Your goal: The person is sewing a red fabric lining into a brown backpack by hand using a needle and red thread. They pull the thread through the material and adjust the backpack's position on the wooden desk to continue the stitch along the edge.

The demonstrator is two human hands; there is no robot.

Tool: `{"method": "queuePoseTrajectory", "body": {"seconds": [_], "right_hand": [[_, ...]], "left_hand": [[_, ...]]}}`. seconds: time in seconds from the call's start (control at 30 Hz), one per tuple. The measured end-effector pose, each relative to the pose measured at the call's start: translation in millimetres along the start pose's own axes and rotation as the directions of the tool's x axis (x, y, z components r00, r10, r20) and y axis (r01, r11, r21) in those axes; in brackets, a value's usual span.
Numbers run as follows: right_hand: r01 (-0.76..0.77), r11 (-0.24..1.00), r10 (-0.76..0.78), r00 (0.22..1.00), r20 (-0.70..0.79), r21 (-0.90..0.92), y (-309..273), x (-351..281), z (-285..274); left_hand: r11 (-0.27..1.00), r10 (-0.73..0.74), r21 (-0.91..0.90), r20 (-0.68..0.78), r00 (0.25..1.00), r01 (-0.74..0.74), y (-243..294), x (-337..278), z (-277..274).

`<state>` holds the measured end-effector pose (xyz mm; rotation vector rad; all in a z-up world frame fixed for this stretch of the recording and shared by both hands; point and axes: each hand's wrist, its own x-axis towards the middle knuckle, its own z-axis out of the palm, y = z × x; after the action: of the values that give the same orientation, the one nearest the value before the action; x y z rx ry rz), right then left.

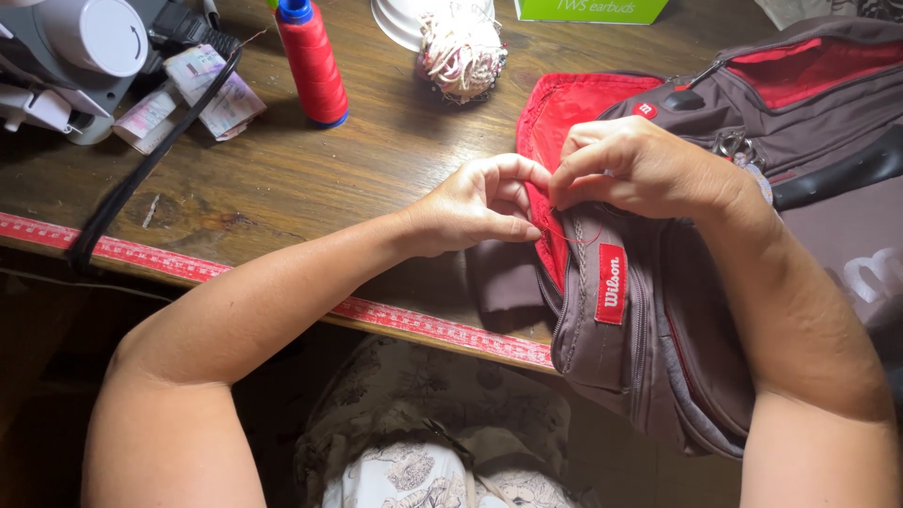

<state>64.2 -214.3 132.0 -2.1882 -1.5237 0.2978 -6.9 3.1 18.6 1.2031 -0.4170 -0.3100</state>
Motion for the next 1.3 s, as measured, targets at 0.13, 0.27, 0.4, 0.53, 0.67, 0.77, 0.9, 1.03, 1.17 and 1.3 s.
{"method": "queuePoseTrajectory", "body": {"seconds": [0.13,0.27,0.4,0.53,0.67,0.77,0.9,1.03,1.17,1.3], "right_hand": [[0.005,1.000,-0.004,1.000,-0.009,0.024,3,1,2],[0.010,0.994,-0.008,1.000,-0.025,0.107,7,4,7],[0.049,0.980,-0.043,0.998,-0.035,0.195,15,6,13],[0.073,0.969,-0.066,0.997,-0.040,0.235,23,7,16],[0.082,0.964,-0.070,0.996,-0.057,0.253,16,7,14],[0.067,0.961,-0.051,0.996,-0.067,0.266,17,9,16],[0.036,0.962,-0.015,0.997,-0.077,0.269,8,11,18],[-0.129,0.942,0.179,0.974,-0.138,0.310,-4,12,20],[-0.310,0.857,0.368,0.927,-0.068,0.411,-15,13,15],[-0.367,0.826,0.419,0.907,-0.031,0.427,-35,10,7]], "left_hand": [[1.000,0.013,0.000,0.005,1.000,-0.013,-2,0,-1],[1.000,0.017,0.005,0.003,1.000,-0.017,-5,2,-2],[1.000,0.016,-0.001,-0.002,1.000,-0.016,-8,2,-4],[1.000,0.019,-0.002,-0.007,1.000,-0.019,-9,2,-4],[1.000,0.030,0.007,-0.005,1.000,-0.030,-10,2,-4],[0.999,0.044,0.004,-0.001,0.999,-0.044,-13,3,-6],[0.999,0.042,0.011,-0.002,0.999,-0.042,-14,1,-5],[0.998,0.060,-0.005,0.000,0.998,-0.060,-17,2,-6],[0.998,0.063,-0.001,-0.002,0.998,-0.063,-15,1,-6],[0.996,0.085,-0.003,0.000,0.996,-0.085,-13,-1,-5]]}}
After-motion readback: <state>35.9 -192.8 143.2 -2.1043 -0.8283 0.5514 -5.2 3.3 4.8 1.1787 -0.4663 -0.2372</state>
